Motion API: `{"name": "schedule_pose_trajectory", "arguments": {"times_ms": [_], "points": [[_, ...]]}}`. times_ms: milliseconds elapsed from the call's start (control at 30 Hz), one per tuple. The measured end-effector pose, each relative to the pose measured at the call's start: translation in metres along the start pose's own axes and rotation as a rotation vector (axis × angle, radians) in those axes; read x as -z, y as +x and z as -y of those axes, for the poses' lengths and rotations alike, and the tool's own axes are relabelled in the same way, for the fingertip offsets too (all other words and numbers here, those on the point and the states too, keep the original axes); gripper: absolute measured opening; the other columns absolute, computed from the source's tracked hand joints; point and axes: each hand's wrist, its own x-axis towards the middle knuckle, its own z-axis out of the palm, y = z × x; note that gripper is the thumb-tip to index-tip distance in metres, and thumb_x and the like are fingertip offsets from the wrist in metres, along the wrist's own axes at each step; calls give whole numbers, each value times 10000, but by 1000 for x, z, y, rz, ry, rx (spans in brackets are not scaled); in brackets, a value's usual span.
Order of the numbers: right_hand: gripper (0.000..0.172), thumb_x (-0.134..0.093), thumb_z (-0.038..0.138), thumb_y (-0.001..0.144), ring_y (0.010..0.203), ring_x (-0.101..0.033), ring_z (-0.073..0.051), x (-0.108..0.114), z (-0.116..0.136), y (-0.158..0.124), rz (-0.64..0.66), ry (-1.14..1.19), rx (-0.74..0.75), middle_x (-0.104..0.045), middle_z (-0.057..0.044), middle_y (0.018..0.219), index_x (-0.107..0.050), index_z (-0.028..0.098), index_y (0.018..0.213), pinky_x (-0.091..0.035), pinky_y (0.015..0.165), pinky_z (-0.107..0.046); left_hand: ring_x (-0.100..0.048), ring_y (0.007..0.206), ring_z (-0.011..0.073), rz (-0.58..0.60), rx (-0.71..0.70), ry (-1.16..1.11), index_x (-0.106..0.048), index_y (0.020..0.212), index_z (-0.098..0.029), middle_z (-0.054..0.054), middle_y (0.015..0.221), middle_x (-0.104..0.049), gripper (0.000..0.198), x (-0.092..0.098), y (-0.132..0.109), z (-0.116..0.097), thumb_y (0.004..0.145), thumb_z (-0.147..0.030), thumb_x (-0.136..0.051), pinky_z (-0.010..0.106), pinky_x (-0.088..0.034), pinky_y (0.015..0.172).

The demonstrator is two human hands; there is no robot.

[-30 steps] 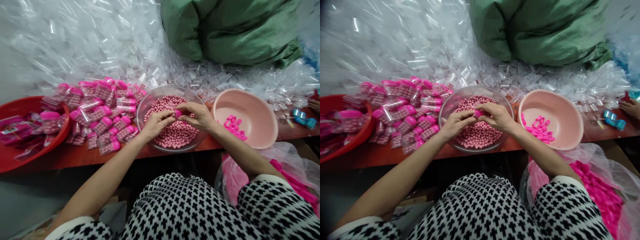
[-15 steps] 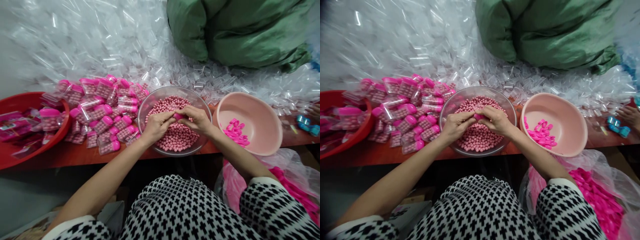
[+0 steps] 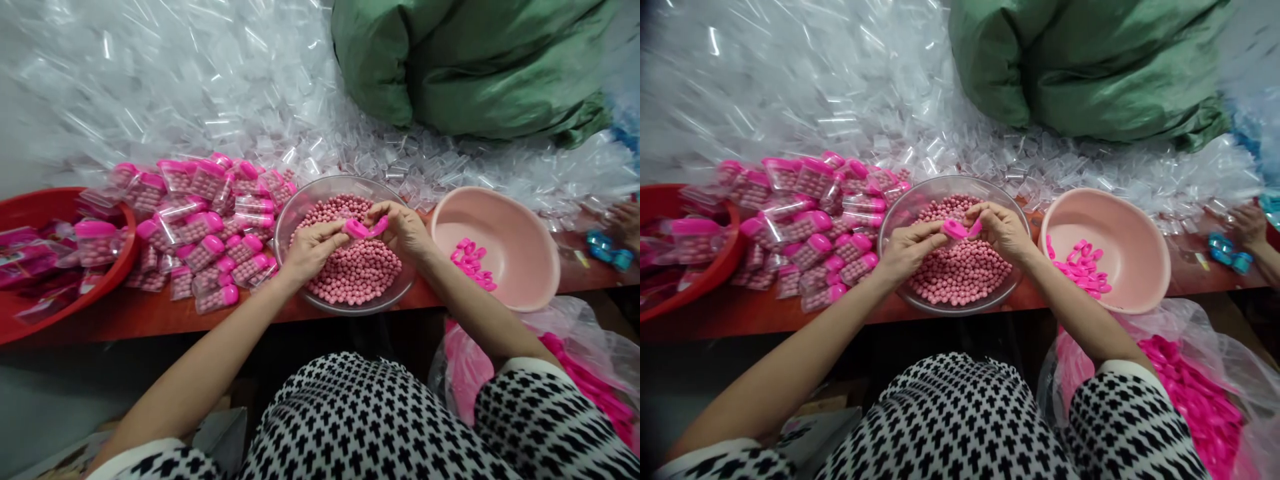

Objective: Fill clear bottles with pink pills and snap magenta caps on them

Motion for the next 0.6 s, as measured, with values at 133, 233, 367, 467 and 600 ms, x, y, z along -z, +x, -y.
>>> {"name": "schedule_pose_trajectory", "arguments": {"times_ms": [133, 233, 367, 467, 600], "points": [[591, -829, 691, 642, 788, -698, -164, -11, 1, 5, 150, -20, -202, -730, -40, 884, -686, 179, 899, -624, 715, -296, -651, 1153, 273, 19, -83, 98, -822, 968, -237, 71, 1136, -772, 269, -1, -2, -3, 822, -449, -744, 417, -450, 1099], [557, -817, 652, 678, 760, -705, -180, -20, -1, 5, 217, 66, -318, -740, -51, 834, -699, 169, 930, -633, 681, -304, -622, 1197, 273, -3, -91, 99, -821, 957, -240, 80, 1152, -761, 253, 0, -3, -2, 818, -438, -747, 421, -425, 1124], [423, -782, 532, 754, 646, -681, -155, -30, -9, 8, 145, 158, -336, -714, -8, 731, -662, 172, 941, -644, 617, -307, -625, 1176, 282, 2, -49, 113, -818, 930, -228, 76, 1128, -761, 289, 2, -1, -1, 828, -473, -704, 422, -435, 1113], [322, -673, 487, 853, 554, -640, -137, -36, -14, 12, 85, 204, -406, -681, 14, 659, -617, 179, 923, -631, 543, -286, -623, 1170, 276, 1, -51, 160, -815, 959, -220, 74, 1140, -755, 294, 3, -2, 0, 833, -444, -672, 408, -443, 1102], [268, -545, 446, 944, 487, -589, -113, -41, -14, 14, 37, 196, -455, -647, 29, 606, -604, 185, 935, -596, 480, -239, -628, 1155, 254, -3, -88, 284, -804, 1033, -222, 65, 1144, -737, 298, 1, -4, 1, 851, -389, -636, 384, -460, 1078]]}}
